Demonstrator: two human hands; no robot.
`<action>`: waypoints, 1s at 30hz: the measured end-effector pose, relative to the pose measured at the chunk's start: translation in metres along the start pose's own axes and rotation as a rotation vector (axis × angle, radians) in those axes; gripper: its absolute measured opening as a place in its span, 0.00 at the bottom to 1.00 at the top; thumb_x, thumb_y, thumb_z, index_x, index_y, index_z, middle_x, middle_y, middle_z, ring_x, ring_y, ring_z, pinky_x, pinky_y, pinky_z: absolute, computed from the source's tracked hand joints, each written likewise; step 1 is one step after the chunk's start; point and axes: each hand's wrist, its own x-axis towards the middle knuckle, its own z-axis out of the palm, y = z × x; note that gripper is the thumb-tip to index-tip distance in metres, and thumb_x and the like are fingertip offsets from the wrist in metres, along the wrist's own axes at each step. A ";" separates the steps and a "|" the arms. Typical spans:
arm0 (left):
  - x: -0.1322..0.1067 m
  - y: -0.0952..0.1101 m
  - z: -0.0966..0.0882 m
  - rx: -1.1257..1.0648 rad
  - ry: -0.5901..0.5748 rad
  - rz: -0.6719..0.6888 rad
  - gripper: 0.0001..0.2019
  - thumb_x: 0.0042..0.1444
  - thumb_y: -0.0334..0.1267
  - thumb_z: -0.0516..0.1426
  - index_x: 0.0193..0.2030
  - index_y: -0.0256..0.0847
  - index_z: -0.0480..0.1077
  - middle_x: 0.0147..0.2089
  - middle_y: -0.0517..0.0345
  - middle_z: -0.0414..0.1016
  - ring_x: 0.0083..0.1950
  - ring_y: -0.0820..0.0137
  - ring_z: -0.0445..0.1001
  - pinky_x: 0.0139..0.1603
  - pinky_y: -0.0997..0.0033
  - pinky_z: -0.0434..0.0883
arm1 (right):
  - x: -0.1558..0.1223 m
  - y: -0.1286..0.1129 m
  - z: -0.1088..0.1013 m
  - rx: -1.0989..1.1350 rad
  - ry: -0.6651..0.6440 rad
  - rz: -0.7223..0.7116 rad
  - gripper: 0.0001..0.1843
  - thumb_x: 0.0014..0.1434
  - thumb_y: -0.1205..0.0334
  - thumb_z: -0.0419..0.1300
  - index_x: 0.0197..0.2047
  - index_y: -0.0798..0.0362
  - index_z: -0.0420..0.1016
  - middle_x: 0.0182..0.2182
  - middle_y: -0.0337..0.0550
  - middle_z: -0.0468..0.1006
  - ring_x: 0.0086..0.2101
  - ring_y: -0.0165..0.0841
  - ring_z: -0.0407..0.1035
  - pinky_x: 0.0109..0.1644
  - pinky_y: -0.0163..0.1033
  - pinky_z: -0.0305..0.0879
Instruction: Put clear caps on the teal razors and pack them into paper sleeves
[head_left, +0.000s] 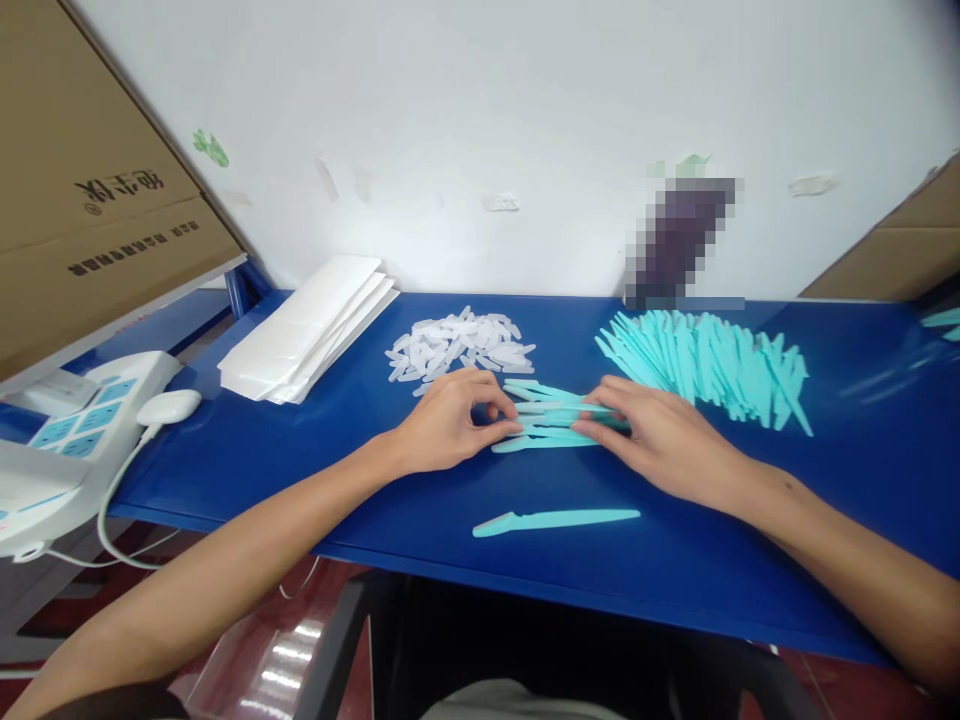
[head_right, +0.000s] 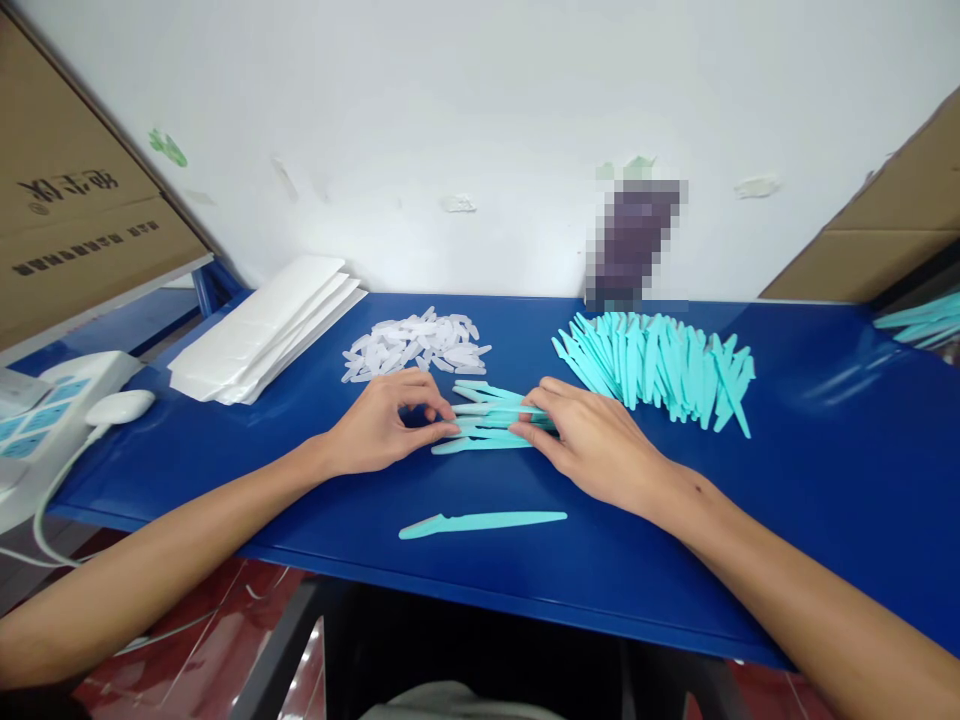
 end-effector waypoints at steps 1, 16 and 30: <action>0.000 0.000 0.000 -0.020 0.017 -0.006 0.08 0.59 0.42 0.65 0.36 0.41 0.79 0.31 0.58 0.74 0.35 0.70 0.71 0.36 0.70 0.66 | 0.000 -0.001 -0.001 0.012 0.002 0.001 0.20 0.71 0.45 0.49 0.39 0.51 0.73 0.33 0.42 0.74 0.29 0.33 0.67 0.30 0.39 0.58; 0.002 -0.020 -0.011 0.190 0.034 0.086 0.12 0.65 0.45 0.58 0.46 0.39 0.76 0.35 0.57 0.74 0.36 0.70 0.72 0.37 0.70 0.67 | -0.002 0.000 0.001 -0.037 0.057 -0.087 0.17 0.73 0.53 0.46 0.53 0.51 0.71 0.45 0.47 0.78 0.40 0.38 0.74 0.38 0.41 0.65; -0.005 -0.036 -0.070 0.770 -0.092 0.077 0.13 0.63 0.41 0.54 0.43 0.39 0.79 0.34 0.54 0.80 0.33 0.65 0.75 0.38 0.65 0.67 | -0.010 -0.019 -0.007 0.120 0.056 -0.255 0.12 0.69 0.53 0.57 0.43 0.50 0.77 0.43 0.48 0.73 0.42 0.37 0.68 0.43 0.42 0.63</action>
